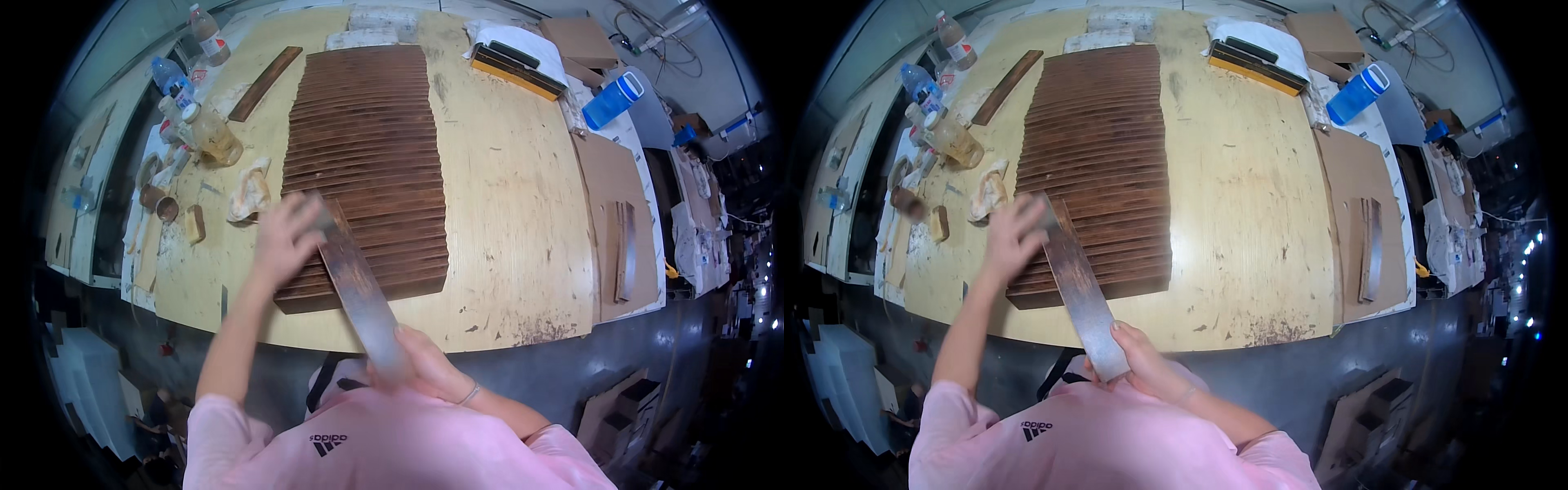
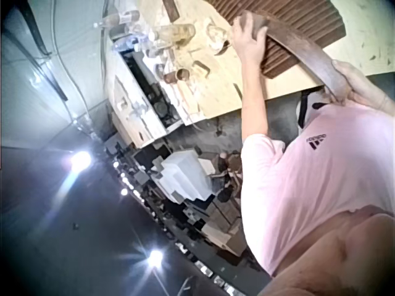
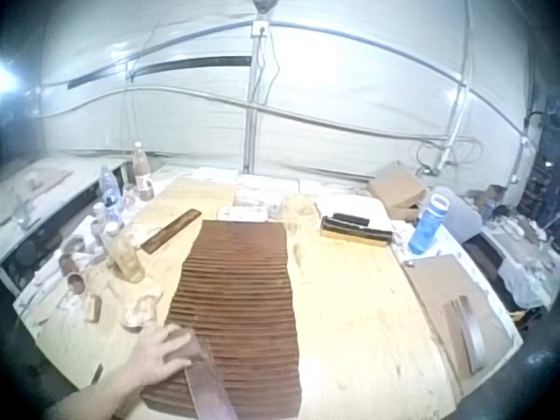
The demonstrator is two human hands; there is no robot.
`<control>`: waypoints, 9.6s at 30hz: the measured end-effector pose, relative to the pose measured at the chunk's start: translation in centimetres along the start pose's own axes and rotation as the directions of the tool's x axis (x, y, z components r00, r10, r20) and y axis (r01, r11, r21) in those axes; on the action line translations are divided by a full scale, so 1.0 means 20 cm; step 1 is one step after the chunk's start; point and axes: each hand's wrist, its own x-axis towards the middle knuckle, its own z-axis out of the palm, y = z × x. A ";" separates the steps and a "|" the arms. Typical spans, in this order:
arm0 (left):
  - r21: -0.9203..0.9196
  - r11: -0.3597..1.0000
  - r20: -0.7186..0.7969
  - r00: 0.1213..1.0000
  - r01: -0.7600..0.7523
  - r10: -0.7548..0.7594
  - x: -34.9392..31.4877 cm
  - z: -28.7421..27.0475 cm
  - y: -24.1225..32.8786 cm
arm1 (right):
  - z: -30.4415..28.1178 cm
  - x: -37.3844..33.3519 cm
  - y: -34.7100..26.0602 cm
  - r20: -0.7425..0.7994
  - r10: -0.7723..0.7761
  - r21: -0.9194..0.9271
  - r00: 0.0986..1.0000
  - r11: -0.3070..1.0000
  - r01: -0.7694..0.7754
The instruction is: The person wipes a large slatted wood panel with a cloth, sands a smaller individual wood slat with a sanding block, and applies a substance to a small wooden joint using a piece of foam.
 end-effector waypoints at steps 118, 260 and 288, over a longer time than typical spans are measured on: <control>-0.167 0.868 -0.344 0.797 0.468 -0.496 -0.53 -0.26 -0.47 | 0.09 0.31 -0.31 -0.162 -0.566 0.060 0.808 0.812 0.581; -0.063 0.997 -0.094 0.995 -0.047 0.041 -0.31 0.38 0.93 | -0.57 0.28 -0.44 0.595 -0.677 -0.803 0.434 -0.524 0.285; 0.066 0.917 -0.414 0.847 0.395 -0.335 -0.73 0.21 0.42 | -0.58 0.33 -0.42 0.630 -0.666 -0.776 0.399 -0.544 0.317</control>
